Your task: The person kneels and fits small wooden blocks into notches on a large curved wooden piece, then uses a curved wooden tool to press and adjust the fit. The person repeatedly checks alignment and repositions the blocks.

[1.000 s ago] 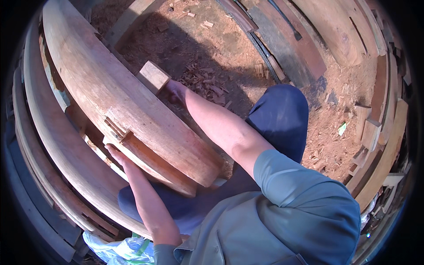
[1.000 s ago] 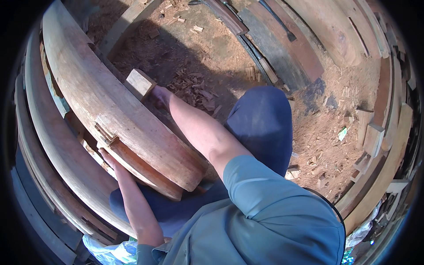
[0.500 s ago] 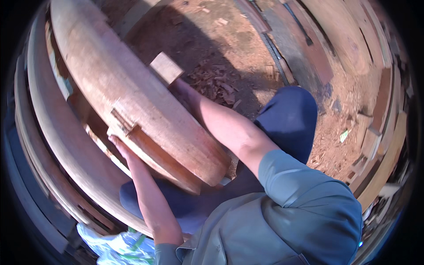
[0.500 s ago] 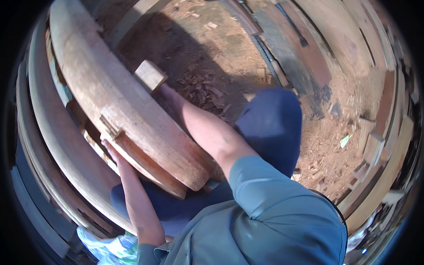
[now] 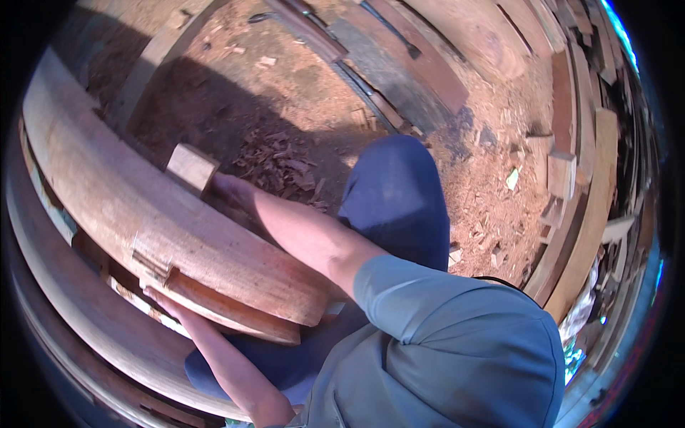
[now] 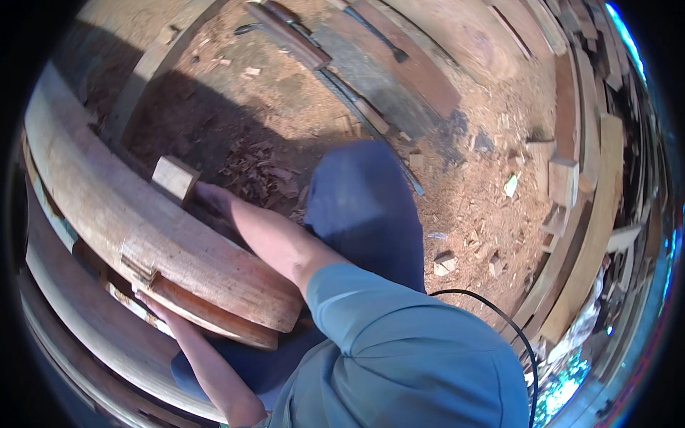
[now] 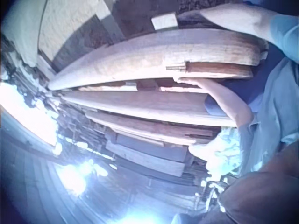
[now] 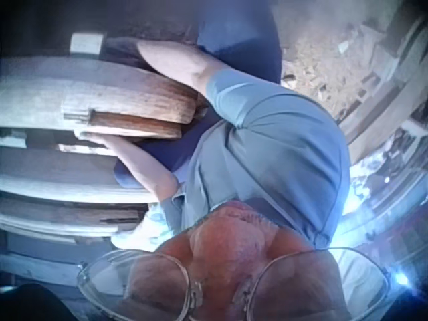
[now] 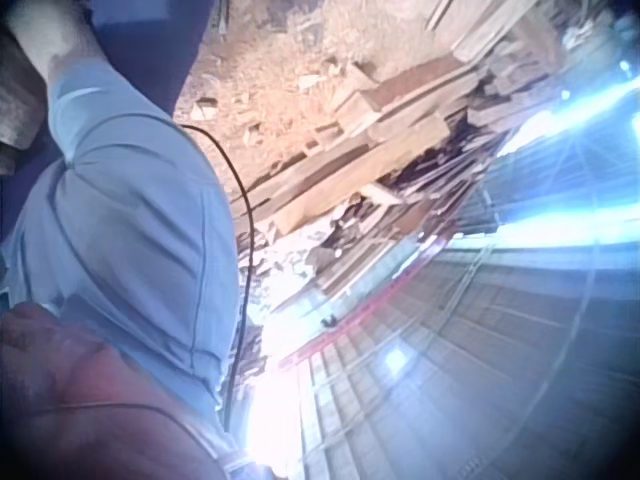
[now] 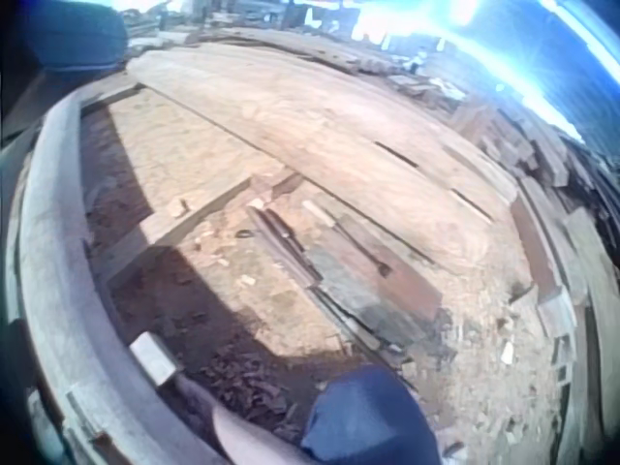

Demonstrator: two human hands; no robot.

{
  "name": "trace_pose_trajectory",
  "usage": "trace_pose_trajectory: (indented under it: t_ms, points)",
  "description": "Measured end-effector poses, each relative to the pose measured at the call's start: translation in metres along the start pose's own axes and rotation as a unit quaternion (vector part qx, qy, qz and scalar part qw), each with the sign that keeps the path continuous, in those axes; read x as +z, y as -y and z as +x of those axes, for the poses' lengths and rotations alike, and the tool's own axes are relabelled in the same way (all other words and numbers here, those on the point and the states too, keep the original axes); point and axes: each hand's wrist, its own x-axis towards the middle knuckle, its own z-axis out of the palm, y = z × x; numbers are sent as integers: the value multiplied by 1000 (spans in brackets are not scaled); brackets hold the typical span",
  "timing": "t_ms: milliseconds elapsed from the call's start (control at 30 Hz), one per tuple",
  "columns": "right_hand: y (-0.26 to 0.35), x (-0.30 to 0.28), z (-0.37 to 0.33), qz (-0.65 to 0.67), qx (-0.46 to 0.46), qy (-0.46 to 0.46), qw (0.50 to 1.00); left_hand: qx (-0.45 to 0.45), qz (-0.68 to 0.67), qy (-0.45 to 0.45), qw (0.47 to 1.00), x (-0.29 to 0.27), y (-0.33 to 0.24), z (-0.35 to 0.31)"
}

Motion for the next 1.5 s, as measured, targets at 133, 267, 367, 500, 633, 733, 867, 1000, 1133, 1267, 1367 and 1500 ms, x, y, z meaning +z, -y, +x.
trace_pose_trajectory:
  t_ms: [133,267,367,500,633,733,867,1000,1133,1267,1367,1500]
  points:
    - [3,4,13,-4,-32,-9,999,15,77,-30,996,6,0,-9]
    - [8,16,11,-75,-104,-143,981,18,83,-34,996,11,-2,-13]
    - [15,16,-2,-125,-160,-266,942,18,95,-27,995,20,-1,-19]
    - [35,22,-52,-110,-96,-446,883,17,87,-41,995,17,1,-25]
    - [29,66,-102,-171,-157,-359,904,13,59,-63,996,11,-1,-29]
    - [23,49,-113,-454,-285,-307,787,82,133,28,987,57,-4,-76]
    - [44,93,-162,-362,-261,-285,848,69,59,-70,993,1,9,-24]
    - [58,90,-157,-209,-412,-334,822,16,-161,49,986,2,17,-2]
    - [106,98,-153,-500,-405,-375,668,-21,-266,118,956,-11,28,6]
    - [156,138,-140,-603,-377,-372,597,16,-249,36,968,-23,44,8]
    - [163,120,-110,-701,-326,-354,526,45,-244,12,969,0,39,2]
    - [147,93,-89,-663,-202,-333,640,92,-196,-23,976,10,31,1]
